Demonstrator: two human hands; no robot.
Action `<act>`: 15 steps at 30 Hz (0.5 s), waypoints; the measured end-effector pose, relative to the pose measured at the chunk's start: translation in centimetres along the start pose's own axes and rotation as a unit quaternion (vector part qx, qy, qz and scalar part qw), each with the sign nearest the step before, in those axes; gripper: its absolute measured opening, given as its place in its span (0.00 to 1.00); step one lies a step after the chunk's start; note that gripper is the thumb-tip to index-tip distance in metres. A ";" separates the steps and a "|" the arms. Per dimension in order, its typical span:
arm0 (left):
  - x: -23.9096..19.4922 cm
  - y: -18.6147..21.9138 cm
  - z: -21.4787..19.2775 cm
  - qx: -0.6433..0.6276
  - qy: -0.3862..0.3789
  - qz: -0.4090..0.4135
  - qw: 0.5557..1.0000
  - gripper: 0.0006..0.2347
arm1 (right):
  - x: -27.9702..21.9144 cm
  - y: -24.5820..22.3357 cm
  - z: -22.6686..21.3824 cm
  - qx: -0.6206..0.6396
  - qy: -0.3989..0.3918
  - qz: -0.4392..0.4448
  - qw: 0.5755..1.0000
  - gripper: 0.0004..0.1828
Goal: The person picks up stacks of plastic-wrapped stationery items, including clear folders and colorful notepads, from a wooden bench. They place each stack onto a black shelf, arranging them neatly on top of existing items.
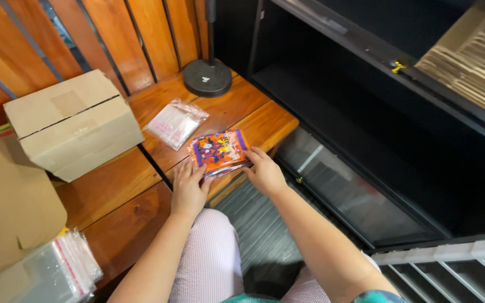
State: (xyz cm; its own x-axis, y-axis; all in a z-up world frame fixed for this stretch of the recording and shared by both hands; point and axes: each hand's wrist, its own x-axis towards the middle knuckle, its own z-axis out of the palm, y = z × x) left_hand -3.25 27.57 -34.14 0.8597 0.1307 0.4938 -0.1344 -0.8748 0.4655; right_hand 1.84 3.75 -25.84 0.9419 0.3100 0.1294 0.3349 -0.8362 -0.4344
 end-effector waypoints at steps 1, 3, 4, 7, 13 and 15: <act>0.0 0.1 -0.1 0.002 -0.001 -0.003 1.000 0.20 | 0.2 0.3 0.6 0.001 -0.003 -0.001 1.000 0.26; 0.1 0.2 -0.3 -0.005 0.004 0.001 1.000 0.18 | 0.7 0.8 1.7 -0.002 -0.002 -0.007 1.000 0.29; 0.0 -0.2 0.0 -0.005 0.003 -0.001 1.000 0.18 | 0.7 0.6 1.7 -0.002 -0.004 -0.007 1.000 0.29; 0.1 -0.8 0.6 -0.013 0.009 0.002 1.000 0.16 | 1.1 0.9 2.2 -0.023 0.006 -0.008 1.000 0.28; 0.6 -1.8 1.4 -0.028 0.007 -0.016 0.999 0.16 | 1.8 2.5 4.1 -0.043 0.036 -0.026 0.998 0.23; 0.6 -2.1 1.3 -0.032 0.003 -0.015 0.999 0.15 | 1.7 2.5 4.3 -0.028 0.039 -0.024 0.999 0.21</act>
State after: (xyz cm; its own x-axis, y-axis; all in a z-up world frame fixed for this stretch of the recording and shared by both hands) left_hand -1.84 28.89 -35.74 0.8608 0.1590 0.4834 -0.1401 -0.8392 0.5255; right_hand 4.22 4.12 -30.56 0.9232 0.3165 0.2181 0.3787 -0.8459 -0.3756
